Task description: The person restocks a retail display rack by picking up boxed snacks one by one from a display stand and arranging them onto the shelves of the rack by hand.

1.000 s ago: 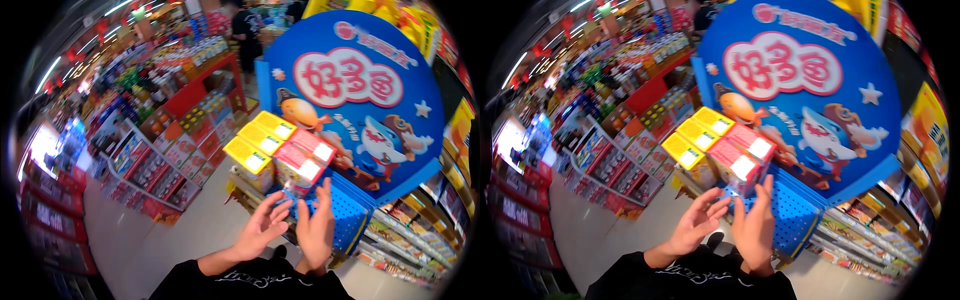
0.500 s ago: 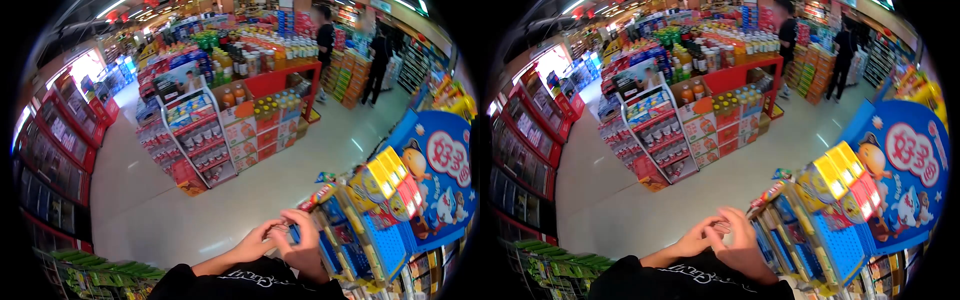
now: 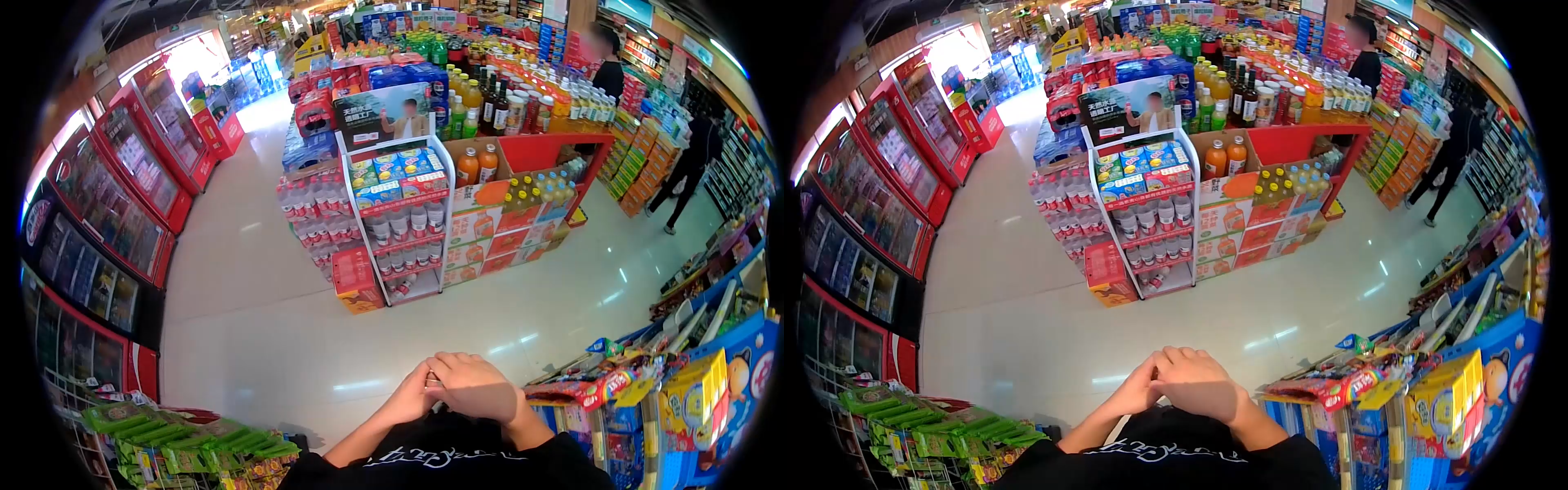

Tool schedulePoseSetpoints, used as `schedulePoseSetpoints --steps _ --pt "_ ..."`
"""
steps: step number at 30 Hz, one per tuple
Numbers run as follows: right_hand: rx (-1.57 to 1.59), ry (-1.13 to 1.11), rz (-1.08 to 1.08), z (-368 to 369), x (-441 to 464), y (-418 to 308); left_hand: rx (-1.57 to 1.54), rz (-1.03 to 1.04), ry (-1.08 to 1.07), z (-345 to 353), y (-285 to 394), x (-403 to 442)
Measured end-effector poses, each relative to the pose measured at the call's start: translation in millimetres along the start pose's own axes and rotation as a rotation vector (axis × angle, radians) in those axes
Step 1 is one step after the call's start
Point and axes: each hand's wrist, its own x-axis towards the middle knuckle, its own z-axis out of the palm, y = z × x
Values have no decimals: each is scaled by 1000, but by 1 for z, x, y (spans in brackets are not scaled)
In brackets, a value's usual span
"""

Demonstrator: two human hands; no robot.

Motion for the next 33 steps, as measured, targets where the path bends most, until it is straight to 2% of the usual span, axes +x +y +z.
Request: schedulePoseSetpoints --steps 2,5,6,9,10,14,18,21,26,29,33 --pt "-5 -10 0 -1 25 22 47 28 63 -15 -21 24" --pt "29 -47 14 -6 64 64 -104 55 108 -36 -45 70" --pt "7 -76 34 -14 81 77 -113 -33 185 -41 -51 89" --pt "-16 -33 95 -23 120 128 470 -260 269 -66 -77 130" --pt "-14 -34 115 -28 134 148 484 -263 259 -76 -92 143" --pt "-14 22 191 -64 194 217 123 -309 251 -104 -80 201" --pt "-12 187 212 -69 259 296 582 -229 344 -138 -73 269" --pt "25 216 232 -69 306 346 610 -142 430 -155 -43 310" --pt "89 308 178 -51 377 408 652 -134 478 -189 -15 358" --pt "-57 397 131 -44 409 417 673 -20 490 -218 -15 385" --pt "-194 336 191 -44 437 419 691 99 429 -257 -2 425"
